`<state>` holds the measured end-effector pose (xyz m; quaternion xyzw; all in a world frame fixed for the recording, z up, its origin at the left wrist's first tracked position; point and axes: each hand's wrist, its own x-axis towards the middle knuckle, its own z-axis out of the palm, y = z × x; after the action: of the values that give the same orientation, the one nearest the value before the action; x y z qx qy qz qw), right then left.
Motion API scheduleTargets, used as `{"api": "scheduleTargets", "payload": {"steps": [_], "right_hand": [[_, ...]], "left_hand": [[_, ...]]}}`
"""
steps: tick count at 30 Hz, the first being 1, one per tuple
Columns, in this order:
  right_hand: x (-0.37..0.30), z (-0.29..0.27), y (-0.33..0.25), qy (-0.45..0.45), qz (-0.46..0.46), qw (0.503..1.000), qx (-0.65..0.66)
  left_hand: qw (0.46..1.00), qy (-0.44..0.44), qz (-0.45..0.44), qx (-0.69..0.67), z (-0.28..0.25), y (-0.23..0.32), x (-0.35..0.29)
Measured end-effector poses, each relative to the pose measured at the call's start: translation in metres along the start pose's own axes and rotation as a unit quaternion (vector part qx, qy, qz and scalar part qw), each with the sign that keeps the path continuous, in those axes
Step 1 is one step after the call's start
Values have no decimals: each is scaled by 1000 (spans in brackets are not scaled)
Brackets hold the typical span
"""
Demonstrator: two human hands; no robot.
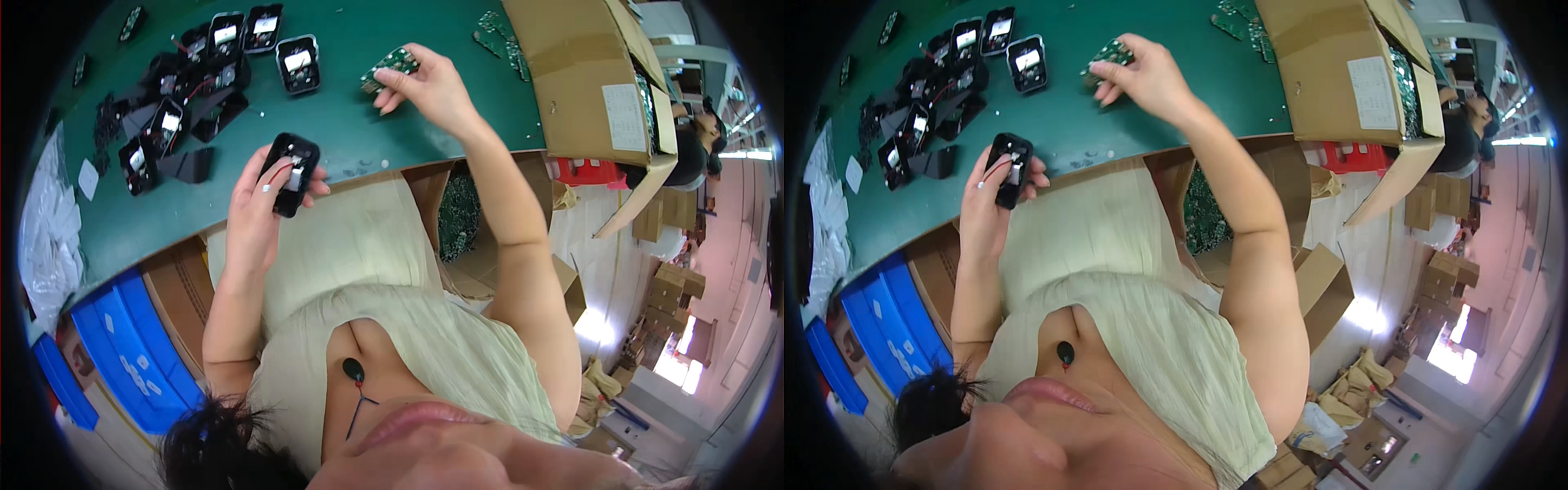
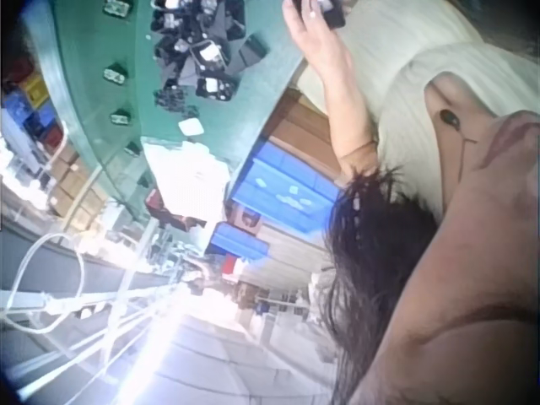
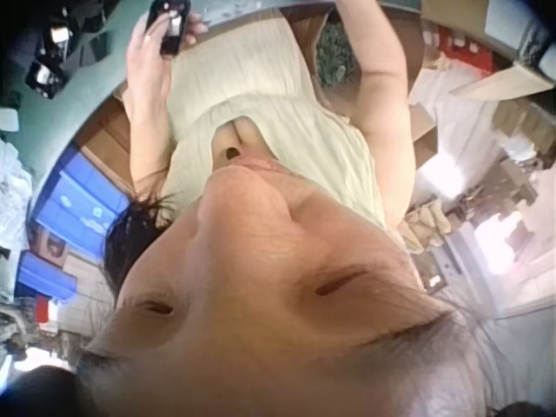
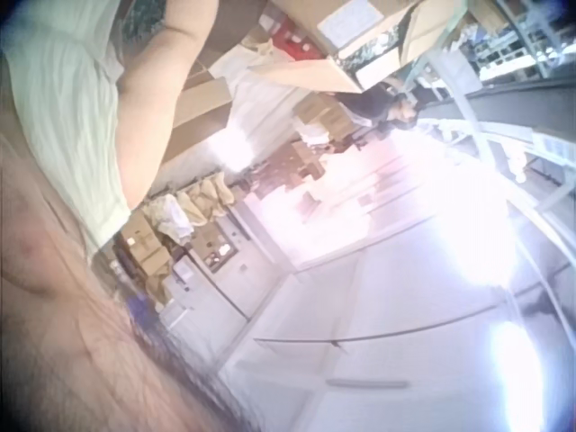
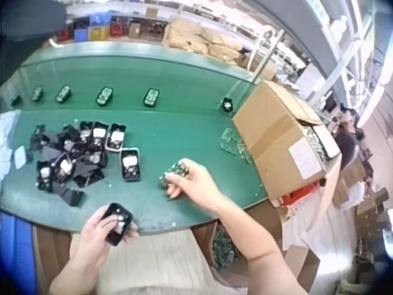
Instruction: The person assembles electronic components by hand, inserting a green circuit board into a black plastic casing.
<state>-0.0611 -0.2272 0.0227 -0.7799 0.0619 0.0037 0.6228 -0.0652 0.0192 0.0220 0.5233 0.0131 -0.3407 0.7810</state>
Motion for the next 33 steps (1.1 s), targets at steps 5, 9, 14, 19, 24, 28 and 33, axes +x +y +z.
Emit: {"api": "scheduleTargets", "payload": {"steps": [5, 9, 14, 19, 24, 28, 33], "right_hand": [[-31, 50, -7, -27, -12, 985, 170], [-40, 67, 0, -29, 17, 968, 249], [-45, 76, -4, 4, 23, 973, 229], [-50, 62, -8, -49, 62, 991, 108], [-56, 60, -5, 107, -1, 972, 211], [-72, 73, -18, 86, 2, 967, 241], [-83, 92, -31, 7, -14, 971, 240]], "left_hand": [[993, -23, 76, 82, 7, -6, -2], [980, -43, 149, 121, 3, -12, -2], [980, -38, 125, 152, 0, -8, -4], [990, -18, 80, 112, 1, -4, -4], [994, 35, 91, 54, 4, -6, 3], [994, 52, 73, 56, -1, -9, 7], [991, 75, 77, 77, 1, -12, 7]]}}
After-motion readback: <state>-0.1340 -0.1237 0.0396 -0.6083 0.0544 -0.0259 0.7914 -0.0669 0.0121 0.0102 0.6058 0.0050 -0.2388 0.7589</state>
